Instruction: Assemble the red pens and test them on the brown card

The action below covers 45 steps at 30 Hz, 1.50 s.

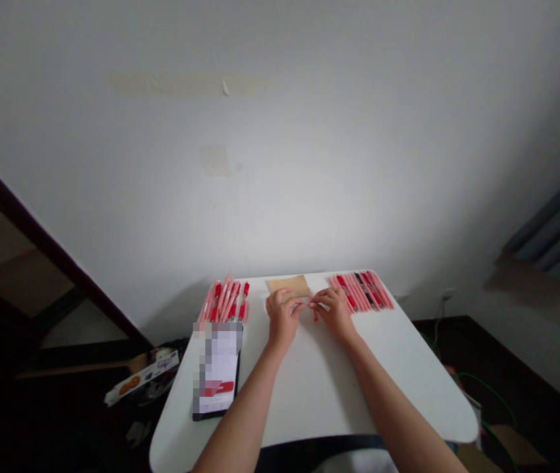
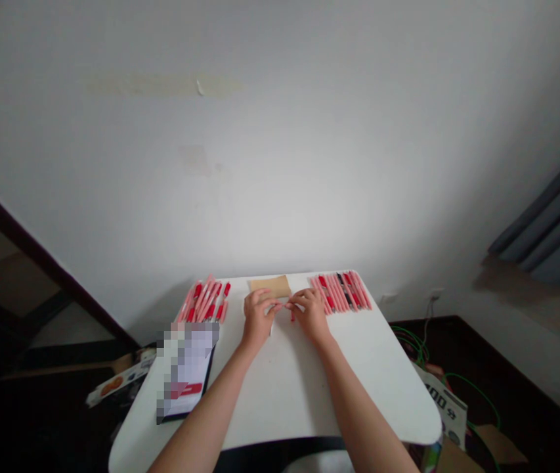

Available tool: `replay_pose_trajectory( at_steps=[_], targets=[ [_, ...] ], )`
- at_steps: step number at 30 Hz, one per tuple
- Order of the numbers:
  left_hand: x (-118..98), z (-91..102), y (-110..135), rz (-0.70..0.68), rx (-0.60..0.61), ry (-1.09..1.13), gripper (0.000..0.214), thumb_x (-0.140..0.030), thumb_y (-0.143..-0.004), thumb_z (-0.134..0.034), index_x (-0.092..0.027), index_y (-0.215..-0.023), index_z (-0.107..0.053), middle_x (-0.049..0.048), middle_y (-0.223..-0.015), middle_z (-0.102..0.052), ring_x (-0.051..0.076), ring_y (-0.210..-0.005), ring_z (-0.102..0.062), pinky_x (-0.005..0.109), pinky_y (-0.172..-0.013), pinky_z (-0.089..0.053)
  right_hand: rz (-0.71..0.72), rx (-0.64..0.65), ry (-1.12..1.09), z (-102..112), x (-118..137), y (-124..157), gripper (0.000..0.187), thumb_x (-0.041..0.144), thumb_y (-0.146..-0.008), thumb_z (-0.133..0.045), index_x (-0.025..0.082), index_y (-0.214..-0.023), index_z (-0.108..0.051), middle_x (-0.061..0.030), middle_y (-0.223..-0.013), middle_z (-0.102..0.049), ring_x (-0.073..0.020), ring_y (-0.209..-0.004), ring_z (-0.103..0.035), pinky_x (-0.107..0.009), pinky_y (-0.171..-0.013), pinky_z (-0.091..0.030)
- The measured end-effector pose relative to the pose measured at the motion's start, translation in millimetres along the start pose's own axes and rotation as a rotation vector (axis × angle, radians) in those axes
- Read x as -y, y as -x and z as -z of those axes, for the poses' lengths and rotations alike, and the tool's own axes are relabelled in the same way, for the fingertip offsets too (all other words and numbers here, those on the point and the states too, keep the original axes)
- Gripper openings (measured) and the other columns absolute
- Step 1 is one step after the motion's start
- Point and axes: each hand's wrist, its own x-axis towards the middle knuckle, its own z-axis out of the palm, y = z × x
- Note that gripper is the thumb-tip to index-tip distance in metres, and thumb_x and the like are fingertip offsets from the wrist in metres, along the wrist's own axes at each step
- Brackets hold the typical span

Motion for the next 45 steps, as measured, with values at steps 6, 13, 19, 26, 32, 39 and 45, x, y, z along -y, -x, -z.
replay_pose_trajectory(
  at_steps=[6, 13, 19, 26, 32, 39, 45],
  targets=[
    [-1.6, 1.7, -0.4, -0.011, 0.006, 0.005, 0.009, -0.03, -0.079, -0.066, -0.026, -0.082, -0.073, 0.006, -0.111, -0.059, 0.023, -0.111, -0.05, 0.045, -0.098, -0.041, 0.001, 0.001, 0.006, -0.5, -0.3, -0.6, 0.021, 0.039, -0.087, -0.058, 0.026, -0.083, -0.074, -0.0073, -0.087, -0.067, -0.0239, -0.093, -0.05, -0.042, -0.086, -0.039],
    [-4.2, 4.3, -0.8, 0.003, 0.022, 0.011, 0.008, -0.028, -0.077, -0.067, -0.027, -0.083, -0.073, 0.0055, -0.111, -0.06, 0.023, -0.111, -0.05, 0.046, -0.1, -0.04, -0.032, 0.023, 0.028, -0.5, 0.6, -0.2, 0.026, 0.041, -0.089, -0.054, 0.026, -0.082, -0.074, -0.0065, -0.087, -0.067, -0.0231, -0.094, -0.051, -0.041, -0.088, -0.039],
    [-4.7, 4.1, -1.1, -0.001, 0.013, 0.022, 0.008, -0.028, -0.077, -0.067, -0.027, -0.082, -0.073, 0.0055, -0.11, -0.06, 0.023, -0.111, -0.05, 0.044, -0.099, -0.04, -0.043, 0.049, 0.038, -0.1, 0.7, -0.4, 0.03, 0.044, -0.091, -0.051, 0.025, -0.082, -0.073, -0.0066, -0.088, -0.067, -0.0232, -0.093, -0.05, -0.041, -0.088, -0.037],
    [-3.8, 4.1, -0.2, -0.003, 0.024, 0.025, 0.01, -0.031, -0.078, -0.067, -0.027, -0.085, -0.073, 0.0055, -0.111, -0.06, 0.022, -0.11, -0.05, 0.044, -0.098, -0.04, -0.038, 0.047, 0.039, 0.1, 1.7, -0.2, 0.034, 0.045, -0.092, -0.049, 0.024, -0.08, -0.073, -0.0062, -0.087, -0.067, -0.0225, -0.092, -0.05, -0.039, -0.087, -0.037],
    [-4.5, 5.0, -0.1, 0.009, 0.031, 0.021, 0.011, -0.029, -0.079, -0.065, -0.027, -0.086, -0.073, 0.0053, -0.111, -0.061, 0.022, -0.111, -0.05, 0.045, -0.1, -0.038, -0.047, 0.03, 0.059, 1.7, 1.2, -0.8, 0.033, 0.045, -0.092, -0.048, 0.025, -0.087, -0.074, -0.0068, -0.089, -0.067, -0.0237, -0.093, -0.05, -0.041, -0.088, -0.038],
    [-4.8, 8.1, -2.1, 0.055, -0.031, -0.008, 0.008, -0.028, -0.079, -0.065, -0.026, -0.083, -0.072, 0.0057, -0.107, -0.061, 0.022, -0.109, -0.051, 0.043, -0.098, -0.039, 0.002, 0.015, 0.138, 6.2, -2.5, -0.5, 0.024, 0.026, -0.09, -0.052, 0.028, -0.102, -0.072, -0.0086, -0.097, -0.066, -0.0267, -0.098, -0.048, -0.044, -0.087, -0.043],
    [-2.0, 6.5, -1.7, 0.048, -0.072, -0.031, 0.008, -0.029, -0.079, -0.065, -0.024, -0.081, -0.071, 0.0066, -0.105, -0.062, 0.022, -0.107, -0.053, 0.042, -0.096, -0.039, 0.054, 0.087, 0.241, 3.0, -1.8, 2.9, 0.029, 0.017, -0.084, -0.059, 0.037, -0.099, -0.073, -0.0056, -0.11, -0.063, -0.029, -0.106, -0.044, -0.048, -0.09, -0.041]
  ],
)
